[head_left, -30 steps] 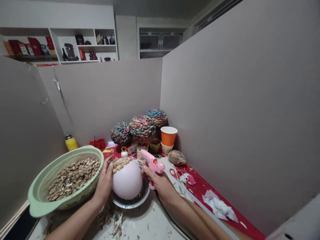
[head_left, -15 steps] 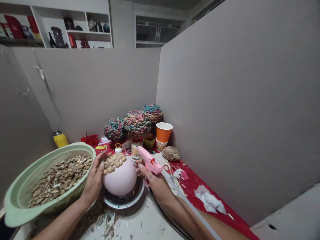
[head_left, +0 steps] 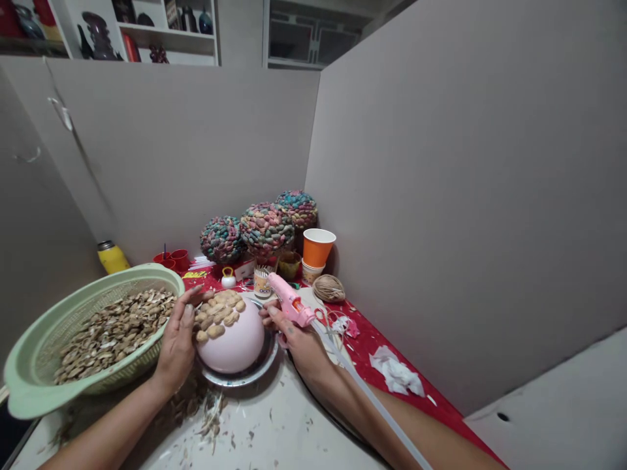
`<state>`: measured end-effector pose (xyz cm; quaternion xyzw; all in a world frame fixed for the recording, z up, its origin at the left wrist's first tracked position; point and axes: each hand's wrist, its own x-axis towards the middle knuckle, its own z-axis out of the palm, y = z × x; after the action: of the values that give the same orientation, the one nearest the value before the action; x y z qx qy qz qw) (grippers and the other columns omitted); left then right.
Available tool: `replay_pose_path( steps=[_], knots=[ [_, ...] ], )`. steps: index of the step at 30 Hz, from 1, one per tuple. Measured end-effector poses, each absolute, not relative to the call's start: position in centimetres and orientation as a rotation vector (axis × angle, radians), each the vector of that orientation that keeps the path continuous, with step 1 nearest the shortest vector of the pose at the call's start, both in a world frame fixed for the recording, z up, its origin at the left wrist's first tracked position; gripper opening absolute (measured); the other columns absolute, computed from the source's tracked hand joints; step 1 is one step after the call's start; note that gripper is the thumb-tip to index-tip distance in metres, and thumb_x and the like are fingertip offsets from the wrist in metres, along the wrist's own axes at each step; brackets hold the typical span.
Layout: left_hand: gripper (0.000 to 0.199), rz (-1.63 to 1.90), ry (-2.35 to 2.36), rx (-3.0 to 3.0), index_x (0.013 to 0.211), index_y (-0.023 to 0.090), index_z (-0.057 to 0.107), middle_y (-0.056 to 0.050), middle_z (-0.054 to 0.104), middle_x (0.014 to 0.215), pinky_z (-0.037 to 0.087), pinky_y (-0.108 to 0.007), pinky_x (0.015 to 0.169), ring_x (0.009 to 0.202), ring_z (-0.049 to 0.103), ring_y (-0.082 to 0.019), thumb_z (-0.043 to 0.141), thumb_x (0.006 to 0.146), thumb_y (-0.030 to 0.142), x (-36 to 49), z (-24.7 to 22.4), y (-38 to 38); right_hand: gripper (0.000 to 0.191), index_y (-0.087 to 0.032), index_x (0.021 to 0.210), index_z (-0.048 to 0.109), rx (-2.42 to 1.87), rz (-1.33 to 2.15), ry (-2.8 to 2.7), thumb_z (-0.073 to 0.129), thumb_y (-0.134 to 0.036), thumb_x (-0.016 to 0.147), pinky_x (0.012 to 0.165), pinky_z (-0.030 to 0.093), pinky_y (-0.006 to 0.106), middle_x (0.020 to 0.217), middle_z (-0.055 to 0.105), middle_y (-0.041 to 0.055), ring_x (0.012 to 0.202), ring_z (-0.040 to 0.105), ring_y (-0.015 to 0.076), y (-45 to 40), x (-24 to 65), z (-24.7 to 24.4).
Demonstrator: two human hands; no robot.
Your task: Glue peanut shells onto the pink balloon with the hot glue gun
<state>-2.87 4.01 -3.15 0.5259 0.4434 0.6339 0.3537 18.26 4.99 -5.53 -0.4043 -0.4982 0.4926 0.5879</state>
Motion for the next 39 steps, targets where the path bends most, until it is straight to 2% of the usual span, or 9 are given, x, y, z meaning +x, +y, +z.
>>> replay_pose_path(
  steps=[5, 9, 14, 20, 24, 28, 33, 36, 39],
  knots=[
    [0.041, 1.760, 1.133, 1.593, 0.123, 0.024, 0.058, -0.008, 0.067, 0.119, 0.045, -0.039, 0.102, 0.114, 0.061, -0.025, 0.051, 0.093, 0.051, -3.2, -4.1, 4.3, 0.039, -0.022, 0.093, 0.070, -0.889, 1.148, -1.180, 0.067, -0.058, 0.080, 0.091, 0.051, 0.041, 0.094, 0.074, 0.0063, 0.091, 0.068, 0.0254, 4.7, 18.3, -5.1],
    [0.038, 1.726, 1.211, 1.692, 0.121, 0.023, 0.059, -0.007, 0.067, 0.116, 0.043, -0.039, 0.102, 0.112, 0.060, -0.024, 0.052, 0.093, 0.049, -3.6, -4.8, 4.6, 0.037, -0.021, 0.088, 0.071, -0.920, 1.136, -1.202, 0.069, -0.057, 0.079, 0.087, 0.051, 0.040, 0.088, 0.074, 0.0054, 0.089, 0.067, 0.0260, 4.9, 18.4, -5.1],
    [0.043, 1.694, 1.249, 1.606, 0.126, 0.024, 0.056, -0.007, 0.067, 0.118, 0.041, -0.040, 0.104, 0.114, 0.059, -0.025, 0.049, 0.094, 0.051, -4.0, -4.4, 4.4, 0.036, -0.020, 0.093, 0.073, -0.932, 1.125, -1.210, 0.069, -0.053, 0.081, 0.089, 0.050, 0.040, 0.089, 0.073, 0.0055, 0.088, 0.065, 0.0254, 4.5, 18.3, -4.8],
    [0.052, 1.606, 1.214, 1.489, 0.134, 0.024, 0.052, -0.010, 0.063, 0.130, 0.038, -0.044, 0.109, 0.123, 0.057, -0.027, 0.049, 0.093, 0.056, -4.4, -3.2, 3.8, 0.043, -0.023, 0.104, 0.074, -0.851, 1.143, -1.258, 0.070, -0.058, 0.079, 0.103, 0.043, 0.043, 0.110, 0.073, 0.0078, 0.110, 0.063, 0.0283, 4.2, 18.0, -4.4],
    [0.058, 1.574, 1.188, 1.436, 0.136, 0.023, 0.051, -0.012, 0.061, 0.135, 0.037, -0.046, 0.112, 0.127, 0.054, -0.028, 0.049, 0.091, 0.060, -4.6, -1.9, 2.8, 0.045, -0.023, 0.105, 0.074, -0.801, 1.200, -1.296, 0.071, -0.058, 0.078, 0.104, 0.043, 0.046, 0.113, 0.072, 0.0096, 0.113, 0.062, 0.0303, 4.2, 17.8, -4.8],
    [0.047, 1.702, 1.084, 1.392, 0.129, 0.024, 0.057, -0.010, 0.065, 0.129, 0.043, -0.047, 0.107, 0.120, 0.060, -0.028, 0.049, 0.093, 0.054, -5.7, 1.4, 1.1, 0.041, -0.024, 0.109, 0.074, -0.810, 1.214, -1.314, 0.070, -0.054, 0.082, 0.106, 0.042, 0.047, 0.117, 0.071, 0.0093, 0.113, 0.062, 0.0305, 4.2, 17.9, -5.3],
    [0.037, 2.031, 1.057, 1.352, 0.103, 0.026, 0.067, -0.003, 0.074, 0.096, 0.056, -0.047, 0.090, 0.090, 0.069, -0.026, 0.047, 0.092, 0.055, -8.4, 9.2, -1.9, 0.042, -0.025, 0.111, 0.074, -0.874, 1.161, -1.303, 0.070, -0.054, 0.081, 0.105, 0.043, 0.048, 0.116, 0.072, 0.0090, 0.114, 0.062, 0.0327, 4.3, 18.1, -6.0],
    [0.030, 2.210, 1.209, 1.429, 0.097, 0.030, 0.068, -0.001, 0.073, 0.088, 0.055, -0.048, 0.091, 0.105, 0.065, -0.031, 0.056, 0.086, 0.055, -10.7, 12.9, -2.9, 0.044, -0.026, 0.114, 0.073, -0.919, 1.137, -1.319, 0.070, -0.055, 0.081, 0.105, 0.044, 0.050, 0.118, 0.072, 0.0092, 0.115, 0.062, 0.0341, 4.5, 18.3, -6.5],
    [0.032, 2.203, 1.321, 1.513, 0.081, 0.021, 0.065, -0.003, 0.071, 0.085, 0.051, -0.054, 0.094, 0.102, 0.066, -0.031, 0.060, 0.084, 0.053, -13.2, 13.9, -2.3, 0.045, -0.027, 0.117, 0.072, -0.951, 1.122, -1.328, 0.070, -0.053, 0.081, 0.103, 0.045, 0.049, 0.118, 0.072, 0.0090, 0.113, 0.062, 0.0348, 4.6, 18.5, -6.6]
  ],
)
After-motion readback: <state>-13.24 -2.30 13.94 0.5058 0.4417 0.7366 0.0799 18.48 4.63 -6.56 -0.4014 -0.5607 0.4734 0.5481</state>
